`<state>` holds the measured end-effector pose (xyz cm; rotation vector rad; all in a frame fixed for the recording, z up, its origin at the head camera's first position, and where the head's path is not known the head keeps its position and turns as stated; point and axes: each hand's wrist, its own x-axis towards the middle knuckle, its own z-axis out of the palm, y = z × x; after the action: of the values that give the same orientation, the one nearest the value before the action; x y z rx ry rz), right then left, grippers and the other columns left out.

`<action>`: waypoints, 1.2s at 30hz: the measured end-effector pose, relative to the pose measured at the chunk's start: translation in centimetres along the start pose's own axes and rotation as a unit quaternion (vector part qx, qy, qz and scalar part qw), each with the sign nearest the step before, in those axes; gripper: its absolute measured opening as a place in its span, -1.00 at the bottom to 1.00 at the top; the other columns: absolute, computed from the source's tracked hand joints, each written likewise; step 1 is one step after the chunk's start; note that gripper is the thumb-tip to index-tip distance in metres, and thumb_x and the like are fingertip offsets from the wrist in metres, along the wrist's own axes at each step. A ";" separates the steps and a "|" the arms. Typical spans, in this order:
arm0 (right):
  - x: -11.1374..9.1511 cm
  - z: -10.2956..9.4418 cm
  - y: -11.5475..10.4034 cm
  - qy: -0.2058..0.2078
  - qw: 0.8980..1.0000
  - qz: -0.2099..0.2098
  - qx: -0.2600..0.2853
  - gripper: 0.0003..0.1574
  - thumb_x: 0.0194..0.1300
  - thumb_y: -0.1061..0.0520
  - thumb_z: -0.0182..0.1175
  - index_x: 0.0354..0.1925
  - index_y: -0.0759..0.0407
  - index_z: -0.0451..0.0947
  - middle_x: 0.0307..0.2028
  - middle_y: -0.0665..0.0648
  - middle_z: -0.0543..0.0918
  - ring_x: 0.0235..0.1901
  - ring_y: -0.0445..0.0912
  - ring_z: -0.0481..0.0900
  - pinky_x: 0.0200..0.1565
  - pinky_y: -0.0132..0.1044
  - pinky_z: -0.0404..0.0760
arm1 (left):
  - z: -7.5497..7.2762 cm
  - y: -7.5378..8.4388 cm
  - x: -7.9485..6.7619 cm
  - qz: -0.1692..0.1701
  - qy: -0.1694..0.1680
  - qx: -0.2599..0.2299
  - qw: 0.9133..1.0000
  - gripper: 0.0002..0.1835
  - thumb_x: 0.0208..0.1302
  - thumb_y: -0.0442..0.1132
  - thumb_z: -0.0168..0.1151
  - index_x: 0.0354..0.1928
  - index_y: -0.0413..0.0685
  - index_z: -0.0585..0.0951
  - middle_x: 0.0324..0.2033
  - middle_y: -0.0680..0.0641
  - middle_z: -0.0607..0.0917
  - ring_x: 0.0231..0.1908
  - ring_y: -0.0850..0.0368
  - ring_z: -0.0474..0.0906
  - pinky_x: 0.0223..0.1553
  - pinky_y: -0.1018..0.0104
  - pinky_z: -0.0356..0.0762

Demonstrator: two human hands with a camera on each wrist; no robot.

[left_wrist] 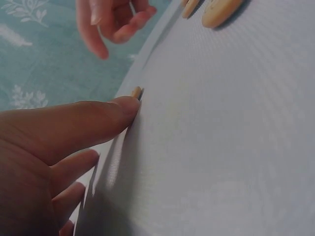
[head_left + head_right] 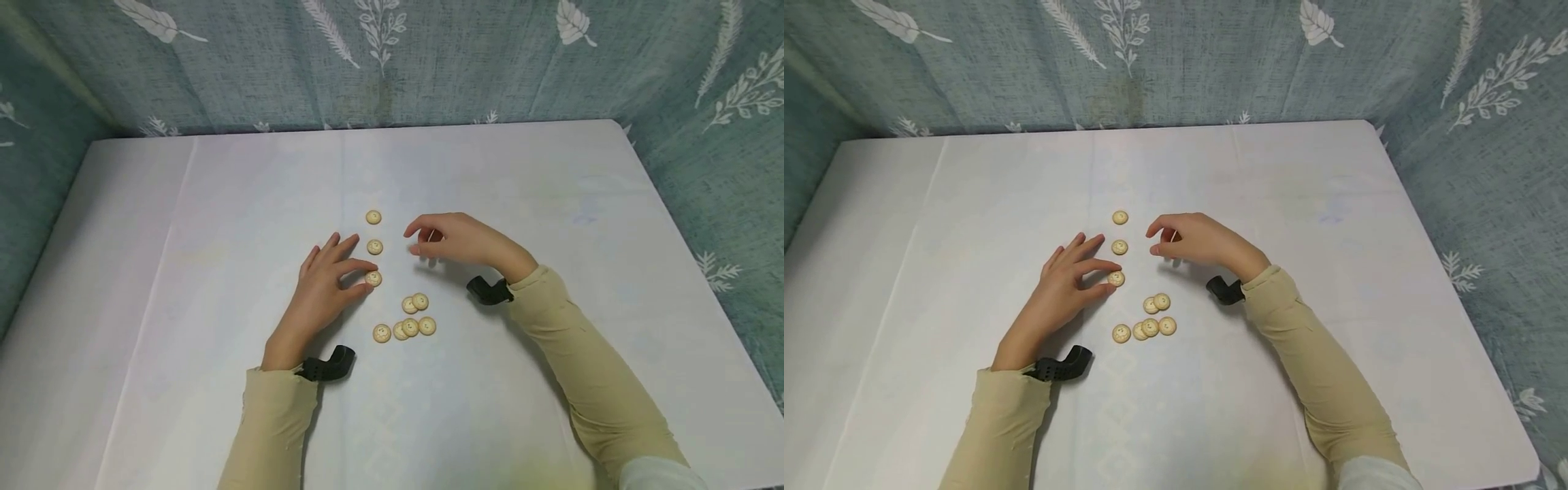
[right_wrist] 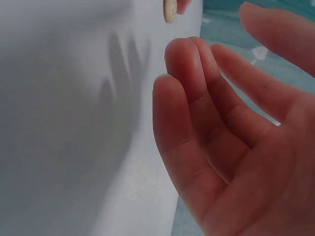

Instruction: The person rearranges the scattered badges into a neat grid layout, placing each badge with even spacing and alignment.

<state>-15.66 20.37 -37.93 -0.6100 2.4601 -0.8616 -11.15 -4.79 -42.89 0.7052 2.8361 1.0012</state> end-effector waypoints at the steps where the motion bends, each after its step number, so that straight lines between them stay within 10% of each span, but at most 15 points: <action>1: -0.1 0.1 0.1 -0.001 1.000 0.000 0.000 -0.59 0.20 -0.12 0.09 0.01 -0.06 0.44 -0.33 -0.08 0.55 -0.35 -0.19 0.50 -0.30 -0.27 0.44 | 0.0 0.0 0.0 0.000 0.000 -0.001 1.000 -0.73 0.02 -0.10 0.32 -0.16 0.18 0.64 0.26 -0.03 0.25 0.32 0.01 -0.11 0.23 -0.01 -0.27; 36: -0.3 3.8 -1.0 -0.039 0.997 -0.059 -0.027 -0.77 0.16 -0.07 0.17 -0.20 -0.07 0.53 -0.49 -0.11 0.48 -0.46 -0.23 0.40 -0.37 -0.34 0.39 | 0.0 -0.2 -0.1 -0.003 0.005 0.006 1.000 -0.75 0.02 -0.09 0.31 -0.18 0.22 0.61 0.27 0.00 0.24 0.32 0.04 -0.11 0.23 0.01 -0.28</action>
<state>-13.08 18.09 -39.82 -0.8006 2.4026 -0.8026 -11.11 -4.93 -43.02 0.6952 2.8533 0.9915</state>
